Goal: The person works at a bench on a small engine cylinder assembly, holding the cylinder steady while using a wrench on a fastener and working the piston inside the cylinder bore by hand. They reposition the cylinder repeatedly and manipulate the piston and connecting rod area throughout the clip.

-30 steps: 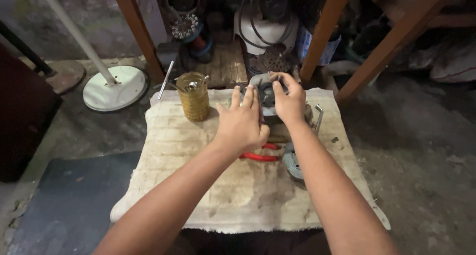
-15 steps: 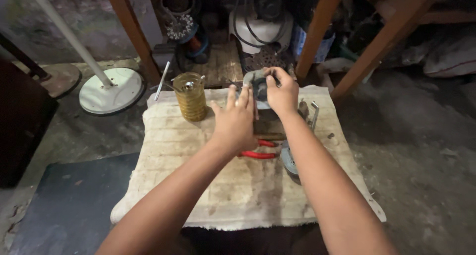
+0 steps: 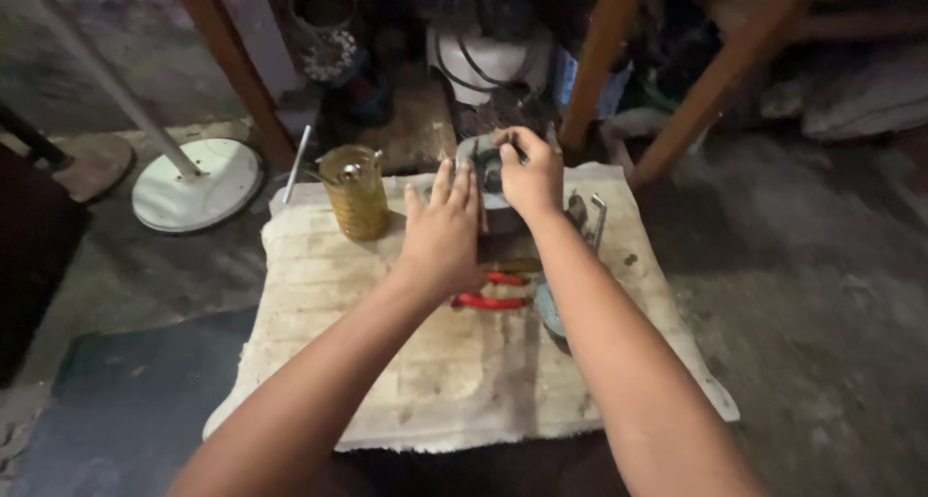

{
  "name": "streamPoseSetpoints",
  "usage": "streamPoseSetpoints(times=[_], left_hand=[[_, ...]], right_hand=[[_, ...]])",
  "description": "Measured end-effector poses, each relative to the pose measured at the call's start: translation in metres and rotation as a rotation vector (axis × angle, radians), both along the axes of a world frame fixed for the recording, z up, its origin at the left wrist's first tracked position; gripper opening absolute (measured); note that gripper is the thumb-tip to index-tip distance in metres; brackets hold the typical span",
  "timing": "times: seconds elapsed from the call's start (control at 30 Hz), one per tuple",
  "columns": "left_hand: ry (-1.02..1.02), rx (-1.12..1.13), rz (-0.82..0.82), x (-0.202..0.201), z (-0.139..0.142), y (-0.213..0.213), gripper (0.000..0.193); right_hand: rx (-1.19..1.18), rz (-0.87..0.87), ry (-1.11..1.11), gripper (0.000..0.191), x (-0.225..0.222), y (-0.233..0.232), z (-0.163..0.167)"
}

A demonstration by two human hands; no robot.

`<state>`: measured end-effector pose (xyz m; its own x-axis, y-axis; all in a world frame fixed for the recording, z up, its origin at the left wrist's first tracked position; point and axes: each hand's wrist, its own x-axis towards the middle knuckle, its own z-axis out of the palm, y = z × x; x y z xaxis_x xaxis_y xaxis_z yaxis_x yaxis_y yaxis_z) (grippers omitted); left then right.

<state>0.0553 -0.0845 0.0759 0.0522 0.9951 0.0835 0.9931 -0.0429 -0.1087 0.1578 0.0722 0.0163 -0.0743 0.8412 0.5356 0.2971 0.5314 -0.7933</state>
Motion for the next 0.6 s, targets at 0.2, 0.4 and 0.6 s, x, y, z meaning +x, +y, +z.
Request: streamPoseSetpoints(times=[0.2, 0.4, 0.6], left_hand=[[0.075, -0.034, 0.055, -0.003, 0.004, 0.011, 0.116], [0.151, 0.036, 0.101, 0.007, 0.004, 0.030, 0.101], [-0.026, 0.025, -0.058, -0.005, 0.004, -0.011, 0.110]], right_hand=[[-0.040, -0.031, -0.006, 0.012, 0.000, -0.007, 0.004], [-0.013, -0.035, 0.007, 0.011, -0.001, -0.010, 0.006], [-0.036, -0.028, 0.042, 0.011, 0.001, -0.011, 0.004]])
